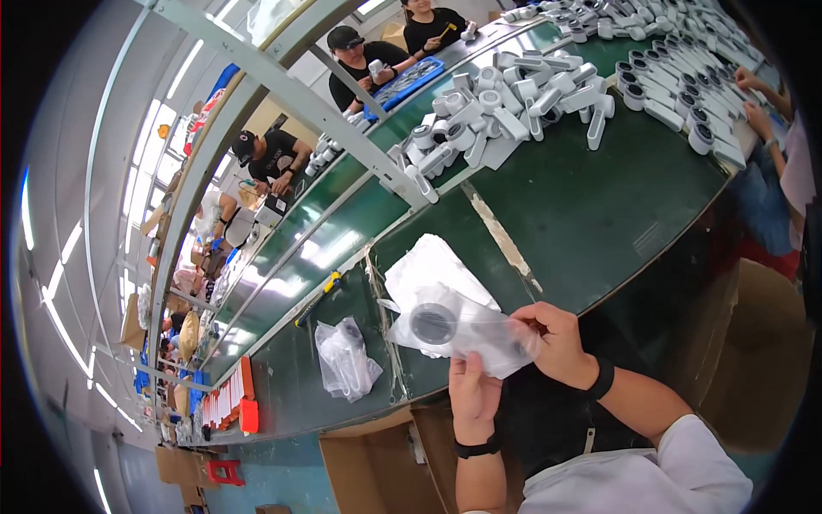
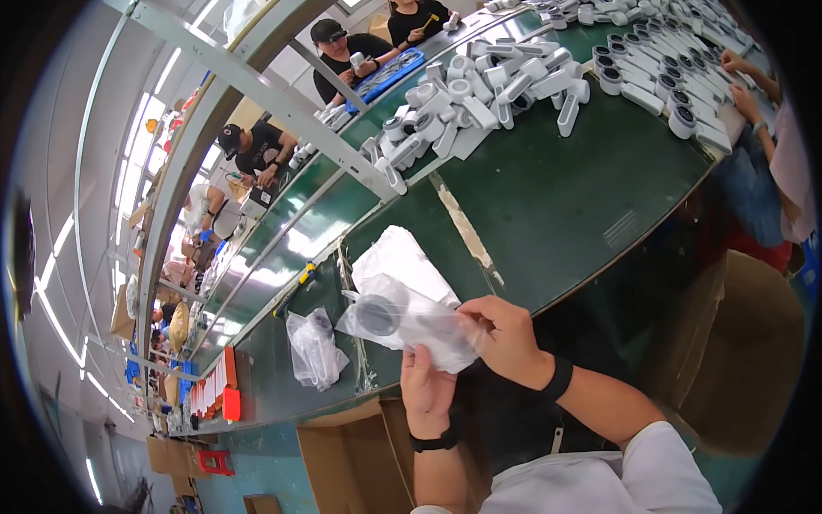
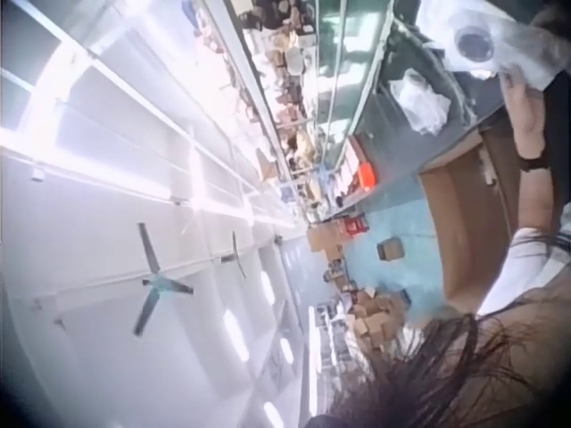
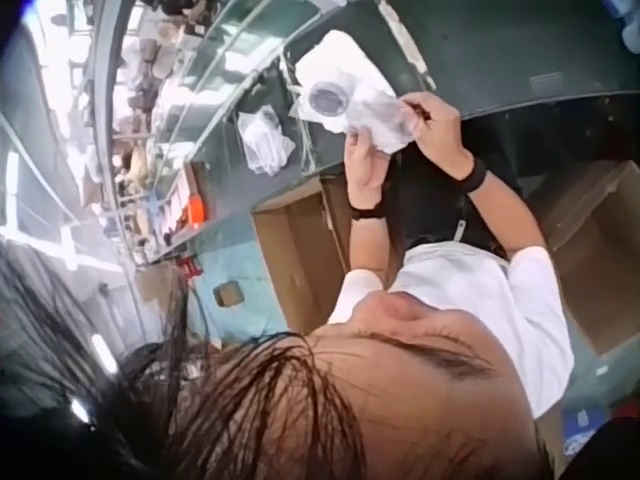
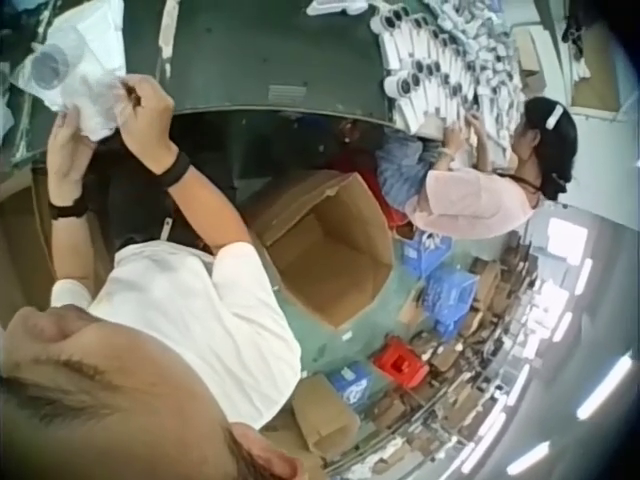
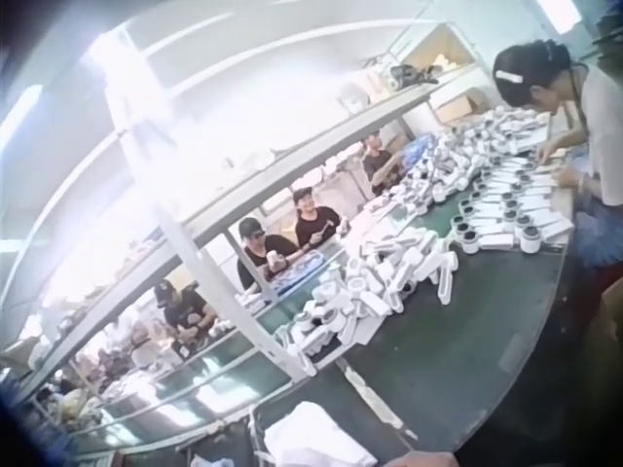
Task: The person picks up a fan, slides it into a plastic bag, and places the bagged fan into a cardboard box before repeating the process with a second fan.
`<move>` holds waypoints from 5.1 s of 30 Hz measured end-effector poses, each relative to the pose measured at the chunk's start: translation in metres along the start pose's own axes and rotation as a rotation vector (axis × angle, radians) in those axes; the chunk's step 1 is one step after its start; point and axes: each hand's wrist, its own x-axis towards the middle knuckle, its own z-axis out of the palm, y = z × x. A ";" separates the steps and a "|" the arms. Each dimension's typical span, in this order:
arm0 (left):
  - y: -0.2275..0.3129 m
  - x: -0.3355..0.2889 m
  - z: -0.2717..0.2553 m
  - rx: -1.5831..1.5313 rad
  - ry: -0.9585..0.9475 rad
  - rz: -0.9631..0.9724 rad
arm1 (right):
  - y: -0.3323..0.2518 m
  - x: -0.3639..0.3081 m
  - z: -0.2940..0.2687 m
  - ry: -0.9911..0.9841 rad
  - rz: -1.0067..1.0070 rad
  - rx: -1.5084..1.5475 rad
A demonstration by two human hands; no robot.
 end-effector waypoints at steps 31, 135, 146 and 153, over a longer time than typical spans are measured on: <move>0.200 -0.003 -0.237 1.477 1.375 0.933 | 0.049 0.037 -0.046 -0.117 0.199 -0.190; 0.007 0.025 0.033 0.254 0.379 0.257 | 0.019 0.005 -0.007 0.027 0.383 0.122; 0.018 0.062 0.021 0.388 0.397 0.389 | 0.022 0.052 -0.052 0.108 0.270 -0.379; 0.012 0.053 0.034 0.617 0.292 0.287 | -0.027 0.028 -0.109 -0.130 0.461 0.077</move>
